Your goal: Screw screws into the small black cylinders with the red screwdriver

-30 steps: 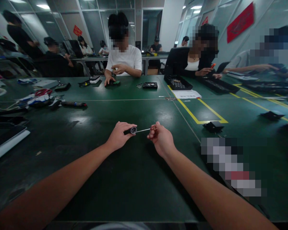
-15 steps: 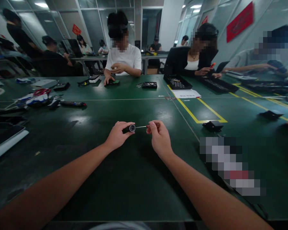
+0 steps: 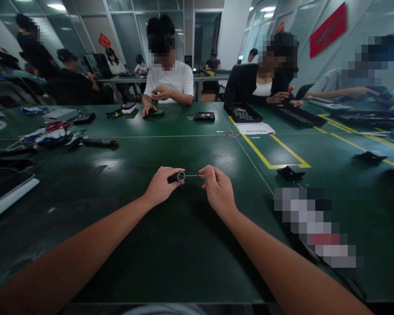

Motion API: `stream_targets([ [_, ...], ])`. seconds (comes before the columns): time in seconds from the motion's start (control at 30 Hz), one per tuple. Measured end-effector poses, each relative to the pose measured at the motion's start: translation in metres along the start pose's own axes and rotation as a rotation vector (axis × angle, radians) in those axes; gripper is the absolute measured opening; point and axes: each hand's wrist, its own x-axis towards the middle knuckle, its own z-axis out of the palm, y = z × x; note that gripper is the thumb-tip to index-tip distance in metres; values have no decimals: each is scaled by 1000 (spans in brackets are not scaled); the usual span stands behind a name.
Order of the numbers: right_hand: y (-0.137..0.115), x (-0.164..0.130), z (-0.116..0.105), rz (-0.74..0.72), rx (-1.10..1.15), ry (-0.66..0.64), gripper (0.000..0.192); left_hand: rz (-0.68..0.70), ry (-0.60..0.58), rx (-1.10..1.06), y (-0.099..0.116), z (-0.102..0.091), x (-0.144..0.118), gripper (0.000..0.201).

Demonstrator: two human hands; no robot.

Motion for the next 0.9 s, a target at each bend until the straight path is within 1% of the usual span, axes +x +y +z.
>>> stream_targets([
  [0.07, 2, 0, -1, 0, -9, 0, 32, -7, 3, -1, 1, -1, 0, 34],
  [0.13, 3, 0, -1, -3, 29, -6, 23, -16, 16, -2, 2, -1, 1, 34],
  [0.2, 2, 0, -1, -8, 67, -25, 19, -19, 26, -1, 1, -1, 1, 35],
  [0.27, 0, 0, 0, -2, 58, -49, 22, -12, 28, -4, 0, 0, 1, 35],
  [0.37, -3, 0, 0, 24, -41, -49, 37, -8, 29, -10, 0, 0, 1, 35],
  [0.43, -3, 0, 0, 28, -66, -37, 33, -10, 26, -13, 1, -1, 1, 35],
  [0.5, -1, 0, -1, 20, -9, -24, 25, -21, 19, -13, 2, -2, 1, 34],
  [0.6, 2, 0, -1, 0, 79, -23, 20, -36, 20, -2, 3, -2, 1, 34],
  [0.67, 3, 0, 0, -17, 74, -32, 19, -25, 21, 4, 3, -2, 0, 35],
  [0.73, 2, 1, 2, -23, 61, -30, 24, -2, 4, 10, 3, -1, 0, 34],
  [0.8, 3, 2, 4, 24, 116, -3, 29, 33, -26, 35, 4, -1, -2, 32],
  [0.9, 6, 7, 4, 197, 323, 84, 33, 30, -18, 107, 5, 0, -3, 32],
])
